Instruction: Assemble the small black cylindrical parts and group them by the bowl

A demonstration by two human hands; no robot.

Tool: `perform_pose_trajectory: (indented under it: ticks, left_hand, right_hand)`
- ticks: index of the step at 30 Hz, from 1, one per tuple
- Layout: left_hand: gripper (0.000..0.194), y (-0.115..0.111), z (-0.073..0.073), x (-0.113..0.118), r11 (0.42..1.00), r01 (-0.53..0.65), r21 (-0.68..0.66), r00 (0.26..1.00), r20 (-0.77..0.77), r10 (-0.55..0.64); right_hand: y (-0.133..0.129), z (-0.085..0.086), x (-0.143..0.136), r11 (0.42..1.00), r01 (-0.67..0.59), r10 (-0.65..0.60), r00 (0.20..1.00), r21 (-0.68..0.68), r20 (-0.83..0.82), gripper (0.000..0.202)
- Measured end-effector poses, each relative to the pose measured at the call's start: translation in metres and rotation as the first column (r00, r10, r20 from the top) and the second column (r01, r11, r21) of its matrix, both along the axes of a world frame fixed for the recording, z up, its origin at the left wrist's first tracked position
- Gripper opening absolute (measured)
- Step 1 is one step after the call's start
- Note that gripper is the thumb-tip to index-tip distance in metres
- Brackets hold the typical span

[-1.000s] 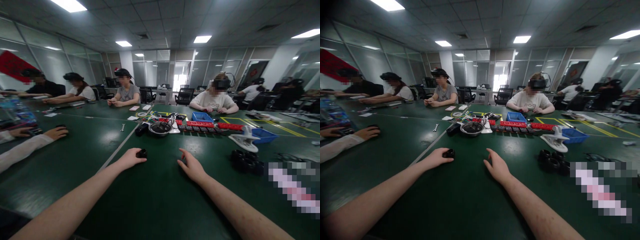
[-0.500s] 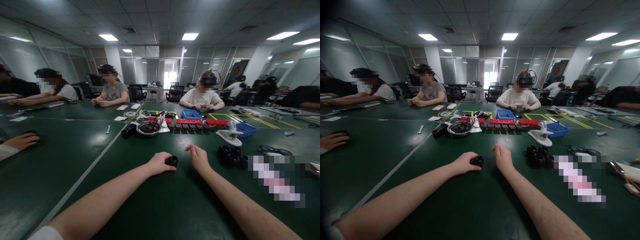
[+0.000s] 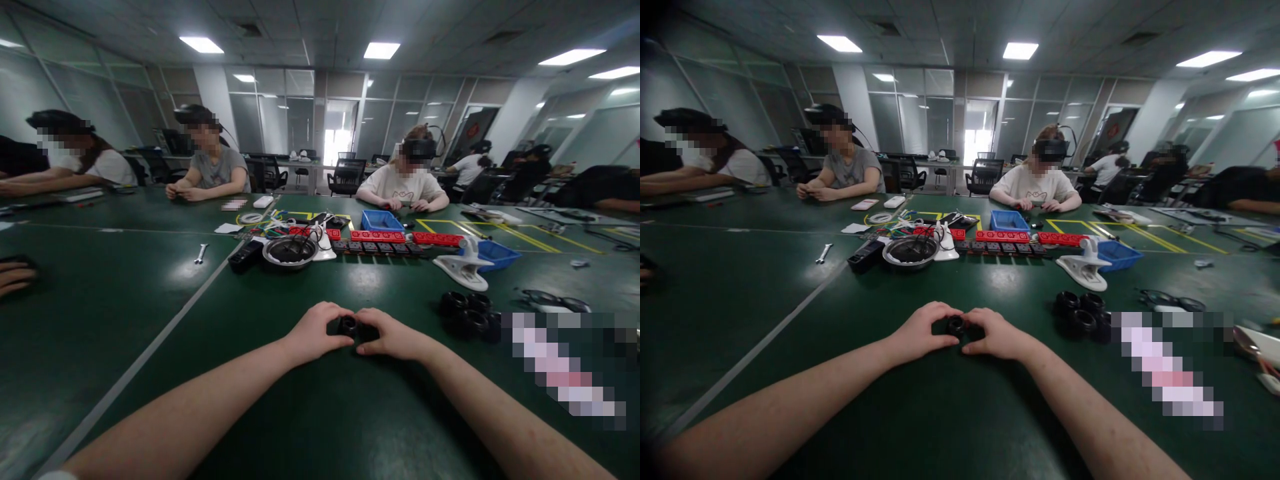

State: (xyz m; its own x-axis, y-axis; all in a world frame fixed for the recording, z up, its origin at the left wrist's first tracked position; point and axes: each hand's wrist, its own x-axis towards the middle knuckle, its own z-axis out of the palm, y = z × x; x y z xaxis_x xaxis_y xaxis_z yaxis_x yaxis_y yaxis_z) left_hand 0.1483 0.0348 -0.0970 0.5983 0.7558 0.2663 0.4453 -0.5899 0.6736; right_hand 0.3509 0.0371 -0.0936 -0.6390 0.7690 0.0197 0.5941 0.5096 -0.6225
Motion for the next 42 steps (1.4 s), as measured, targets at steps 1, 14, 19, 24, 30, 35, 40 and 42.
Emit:
perform_pose_trajectory:
  ticks: [1,14,19,24,30,35,40,42]
  left_hand:
    - [0.039,0.000,-0.001,0.001,1.000,-0.008,-0.010,1.000,0.003,0.008]
    - [0.031,-0.015,-0.011,0.014,0.949,-0.291,-0.118,0.951,0.076,0.301]
    - [0.047,-0.005,-0.009,0.003,0.983,-0.088,-0.163,0.987,0.117,0.108]
    - [0.037,0.008,-0.008,-0.007,0.986,0.052,-0.160,0.996,0.079,-0.040]
    - [0.035,0.005,-0.007,-0.002,0.989,-0.014,-0.148,0.997,0.077,0.026]
    - [0.031,-0.005,-0.011,0.008,0.964,-0.229,-0.132,0.969,0.067,0.239]
    - [0.031,-0.008,-0.006,0.008,0.986,-0.138,-0.091,0.988,0.056,0.143]
    - [0.033,-0.007,-0.003,0.004,0.996,-0.042,-0.084,0.998,0.036,0.045]
  right_hand:
    - [0.000,-0.001,-0.001,1.000,-0.002,0.002,1.000,0.023,0.014,0.033]
    - [-0.025,-0.014,-0.036,0.837,0.338,-0.449,0.874,0.430,0.186,0.024]
    - [-0.015,-0.010,-0.019,0.951,0.184,-0.219,0.968,0.249,0.121,0.044]
    - [-0.004,-0.008,-0.006,0.993,0.037,-0.045,0.997,0.114,0.070,0.026]
    - [-0.008,-0.011,-0.016,0.970,0.141,-0.158,0.985,0.198,0.070,0.019]
    - [-0.019,-0.018,-0.034,0.828,0.364,-0.447,0.888,0.427,0.109,0.023]
    - [-0.021,-0.015,-0.034,0.856,0.326,-0.405,0.905,0.401,0.128,0.033]
    - [-0.018,-0.010,-0.026,0.939,0.221,-0.254,0.962,0.264,0.098,0.040]
